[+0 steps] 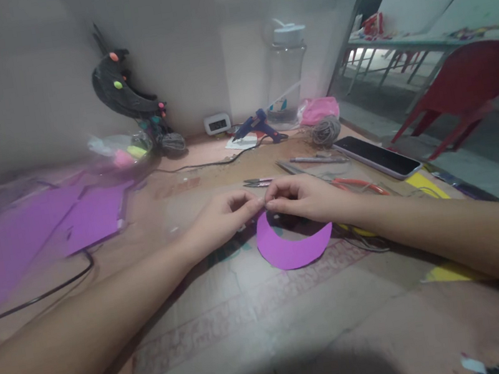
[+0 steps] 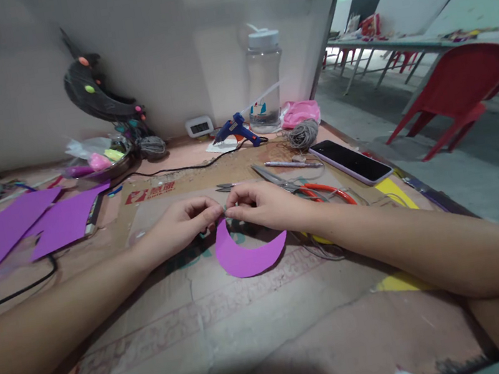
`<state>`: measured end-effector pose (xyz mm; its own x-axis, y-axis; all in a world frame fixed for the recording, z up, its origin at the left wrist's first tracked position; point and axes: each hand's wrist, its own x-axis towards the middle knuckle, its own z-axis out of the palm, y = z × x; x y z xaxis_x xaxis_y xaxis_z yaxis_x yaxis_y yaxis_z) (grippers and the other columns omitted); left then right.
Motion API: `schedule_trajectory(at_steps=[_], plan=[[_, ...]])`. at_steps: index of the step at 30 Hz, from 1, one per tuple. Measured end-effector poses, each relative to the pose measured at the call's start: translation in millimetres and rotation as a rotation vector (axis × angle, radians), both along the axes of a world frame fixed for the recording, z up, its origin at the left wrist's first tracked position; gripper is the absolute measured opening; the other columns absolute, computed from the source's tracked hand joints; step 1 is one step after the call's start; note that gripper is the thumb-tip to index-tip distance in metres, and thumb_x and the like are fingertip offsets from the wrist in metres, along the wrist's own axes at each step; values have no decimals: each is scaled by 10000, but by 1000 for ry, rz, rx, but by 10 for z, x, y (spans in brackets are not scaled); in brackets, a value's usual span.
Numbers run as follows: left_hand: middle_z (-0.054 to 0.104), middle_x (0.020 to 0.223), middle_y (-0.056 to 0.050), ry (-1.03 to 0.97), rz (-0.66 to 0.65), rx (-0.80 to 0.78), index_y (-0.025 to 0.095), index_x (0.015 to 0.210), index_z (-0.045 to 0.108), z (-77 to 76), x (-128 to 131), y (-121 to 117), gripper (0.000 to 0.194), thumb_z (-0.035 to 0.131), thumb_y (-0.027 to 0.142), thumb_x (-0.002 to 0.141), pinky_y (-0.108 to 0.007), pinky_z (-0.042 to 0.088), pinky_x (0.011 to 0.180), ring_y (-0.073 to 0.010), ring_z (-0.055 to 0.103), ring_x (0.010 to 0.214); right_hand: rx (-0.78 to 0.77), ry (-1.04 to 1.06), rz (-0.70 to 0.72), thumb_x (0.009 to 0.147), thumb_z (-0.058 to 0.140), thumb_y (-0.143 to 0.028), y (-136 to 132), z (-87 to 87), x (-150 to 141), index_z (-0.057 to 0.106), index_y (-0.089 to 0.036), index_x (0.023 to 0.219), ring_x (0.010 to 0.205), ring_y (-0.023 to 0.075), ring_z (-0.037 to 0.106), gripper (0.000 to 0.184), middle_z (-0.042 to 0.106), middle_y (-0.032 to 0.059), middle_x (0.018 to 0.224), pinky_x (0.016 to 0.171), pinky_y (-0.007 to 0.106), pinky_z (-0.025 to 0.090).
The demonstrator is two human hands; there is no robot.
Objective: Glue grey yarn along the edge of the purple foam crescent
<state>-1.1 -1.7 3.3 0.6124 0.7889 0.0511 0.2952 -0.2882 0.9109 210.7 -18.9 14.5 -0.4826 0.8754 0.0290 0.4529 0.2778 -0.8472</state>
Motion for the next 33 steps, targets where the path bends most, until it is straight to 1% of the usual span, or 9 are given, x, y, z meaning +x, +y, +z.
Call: schedule_trajectory(at_steps=[3, 7, 13, 19, 23, 29, 31, 33], plan=[[530, 667, 19, 7, -6, -8, 157, 810, 621, 9, 5, 0, 352, 580, 500, 879, -218, 349, 527, -98, 472, 579, 11, -23, 2, 866, 595, -426, 2, -3, 5, 572, -175, 857, 542, 87, 466, 253, 518, -36, 622, 513, 215, 369], [524, 661, 24, 6, -13, -3, 158, 801, 614, 12, 7, -7, 338, 574, 483, 885, -218, 343, 524, -95, 463, 569, 22, -24, 2, 864, 602, -446, 5, -15, 13, 578, -177, 866, 559, 94, 494, 270, 547, -28, 643, 531, 221, 391], [474, 632, 29, -7, -14, 13, 165, 708, 551, 13, 5, -10, 410, 508, 518, 913, -224, 319, 514, -92, 432, 555, 3, -7, 4, 855, 611, -436, 1, -6, 6, 565, -178, 851, 556, 89, 488, 262, 546, -28, 642, 530, 217, 398], [529, 656, 20, -1, -17, -4, 161, 775, 612, 8, 7, -4, 345, 574, 486, 881, -223, 353, 524, -96, 472, 568, 38, -24, 5, 851, 613, -440, 11, -6, 10, 577, -178, 856, 567, 95, 490, 264, 546, -25, 646, 538, 224, 390], [533, 658, 22, -11, -9, -8, 158, 786, 615, 17, 7, -15, 330, 574, 469, 888, -217, 357, 523, -90, 481, 568, 13, -6, 18, 858, 606, -443, 9, -11, 12, 578, -179, 869, 559, 95, 491, 266, 544, -28, 642, 523, 220, 375], [541, 646, 24, -26, 11, -36, 167, 841, 633, 26, 8, -22, 325, 578, 484, 886, -211, 353, 503, -91, 483, 553, 18, -13, 31, 828, 639, -376, 11, -6, 25, 580, -180, 872, 501, 73, 417, 210, 459, -71, 567, 491, 209, 326], [541, 646, 23, -28, 16, -38, 167, 845, 630, 15, 2, -17, 332, 576, 491, 887, -210, 352, 497, -91, 484, 550, 19, -9, 29, 825, 640, -376, 14, -7, 26, 585, -176, 874, 504, 73, 415, 213, 462, -68, 571, 492, 208, 332], [540, 645, 24, -30, 20, -37, 166, 848, 628, -2, -5, -10, 345, 571, 504, 889, -210, 349, 491, -90, 481, 545, 16, -15, 16, 832, 629, -382, 14, -3, 21, 595, -171, 870, 531, 80, 448, 217, 502, -49, 602, 507, 213, 360]])
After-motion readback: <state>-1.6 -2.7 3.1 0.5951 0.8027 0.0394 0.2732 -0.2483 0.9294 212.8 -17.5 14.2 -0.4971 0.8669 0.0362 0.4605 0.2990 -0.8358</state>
